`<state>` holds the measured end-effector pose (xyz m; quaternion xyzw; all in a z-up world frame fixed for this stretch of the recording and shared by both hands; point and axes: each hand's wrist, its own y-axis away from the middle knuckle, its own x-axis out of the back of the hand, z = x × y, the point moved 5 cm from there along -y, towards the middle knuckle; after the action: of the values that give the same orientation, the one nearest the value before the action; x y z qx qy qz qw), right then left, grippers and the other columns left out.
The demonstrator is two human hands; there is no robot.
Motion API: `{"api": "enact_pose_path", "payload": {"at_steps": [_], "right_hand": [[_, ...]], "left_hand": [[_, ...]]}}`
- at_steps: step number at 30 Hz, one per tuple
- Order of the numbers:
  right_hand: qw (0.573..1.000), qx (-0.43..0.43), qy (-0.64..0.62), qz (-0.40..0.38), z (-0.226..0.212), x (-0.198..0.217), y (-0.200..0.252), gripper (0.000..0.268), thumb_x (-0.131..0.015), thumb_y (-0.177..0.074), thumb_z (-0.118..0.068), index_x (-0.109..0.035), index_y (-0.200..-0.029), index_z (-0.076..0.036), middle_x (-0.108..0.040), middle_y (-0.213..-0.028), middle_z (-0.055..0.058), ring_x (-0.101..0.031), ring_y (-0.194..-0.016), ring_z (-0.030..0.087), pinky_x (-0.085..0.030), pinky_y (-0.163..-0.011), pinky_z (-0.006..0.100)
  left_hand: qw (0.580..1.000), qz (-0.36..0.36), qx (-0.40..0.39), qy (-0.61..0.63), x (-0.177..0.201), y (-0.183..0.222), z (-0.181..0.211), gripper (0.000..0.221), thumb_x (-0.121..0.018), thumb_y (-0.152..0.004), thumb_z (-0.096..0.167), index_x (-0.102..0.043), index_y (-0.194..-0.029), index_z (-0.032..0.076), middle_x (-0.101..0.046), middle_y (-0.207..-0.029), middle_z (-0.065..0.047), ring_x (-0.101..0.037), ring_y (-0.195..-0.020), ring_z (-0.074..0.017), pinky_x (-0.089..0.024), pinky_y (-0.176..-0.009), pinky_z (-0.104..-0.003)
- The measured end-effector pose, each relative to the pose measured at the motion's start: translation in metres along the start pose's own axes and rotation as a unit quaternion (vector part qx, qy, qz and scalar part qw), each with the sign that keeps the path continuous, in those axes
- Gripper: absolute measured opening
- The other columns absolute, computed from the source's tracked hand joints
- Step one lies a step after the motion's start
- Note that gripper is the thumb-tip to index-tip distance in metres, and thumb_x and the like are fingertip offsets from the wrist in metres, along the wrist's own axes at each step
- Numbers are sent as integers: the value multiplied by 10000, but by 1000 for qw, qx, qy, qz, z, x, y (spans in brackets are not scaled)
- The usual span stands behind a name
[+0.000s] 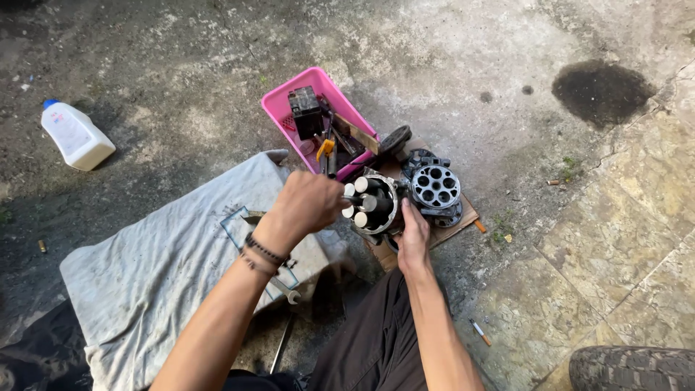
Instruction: Disassembling and cleaning a mechanical pump assembly on the floor
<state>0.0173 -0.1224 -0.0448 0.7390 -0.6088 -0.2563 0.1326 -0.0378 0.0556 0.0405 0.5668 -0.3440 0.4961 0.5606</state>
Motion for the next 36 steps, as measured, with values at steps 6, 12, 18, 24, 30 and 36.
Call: {"api": "enact_pose_path", "payload": {"at_steps": [6,12,18,24,30,36], "right_hand": [[998,47,-24,-19,16,-13,38,751,-675,-921,-423,-382,-1564,-166,-357,-1564,228,-356,-1404,498,-257,-1041,823],[979,158,99,-84,-6,-35,97,857,-874,-695,-367,-528,-1425,-80,-633,-1258,232,-603,-1144,359,-527,-920,622],[901,325,244,-150,-28,-76,168,618,-775,-715,-226,-606,-1277,-32,-748,-1050,110,-703,-828,228,-572,-793,324],[871,355,267,-210,-6,-130,199,749,-801,-670,-232,-571,-1343,0,-765,-961,102,-674,-715,190,-569,-686,299],[879,345,274,-183,30,-164,219,756,-913,-575,-219,-686,-1278,-60,-768,-953,198,-768,-863,324,-644,-665,397],[859,338,329,-197,48,-186,222,753,-911,-576,-309,-698,-1269,-108,-772,-958,174,-766,-884,337,-636,-677,427]], "left_hand": [[994,17,23,105,0,37,-26,281,-532,-959,345,-669,-976,100,-710,-743,-225,-713,-765,-487,-561,-727,-568],[978,3,45,203,19,111,-38,281,-480,-983,340,-639,-1012,110,-714,-765,-235,-696,-803,-510,-541,-715,-622],[939,136,142,281,34,225,-66,227,-603,-941,314,-659,-877,104,-635,-582,-72,-579,-495,-267,-430,-544,-401],[853,252,231,394,6,299,-94,233,-632,-930,189,-757,-1070,51,-667,-665,-59,-507,-549,-172,-403,-520,-313],[858,280,210,376,-32,343,-126,258,-560,-1013,244,-743,-1132,108,-713,-801,-217,-684,-791,-447,-545,-742,-523],[844,307,220,380,-45,359,-144,232,-558,-1020,250,-758,-1086,154,-702,-754,-169,-686,-772,-398,-553,-732,-474]]}}
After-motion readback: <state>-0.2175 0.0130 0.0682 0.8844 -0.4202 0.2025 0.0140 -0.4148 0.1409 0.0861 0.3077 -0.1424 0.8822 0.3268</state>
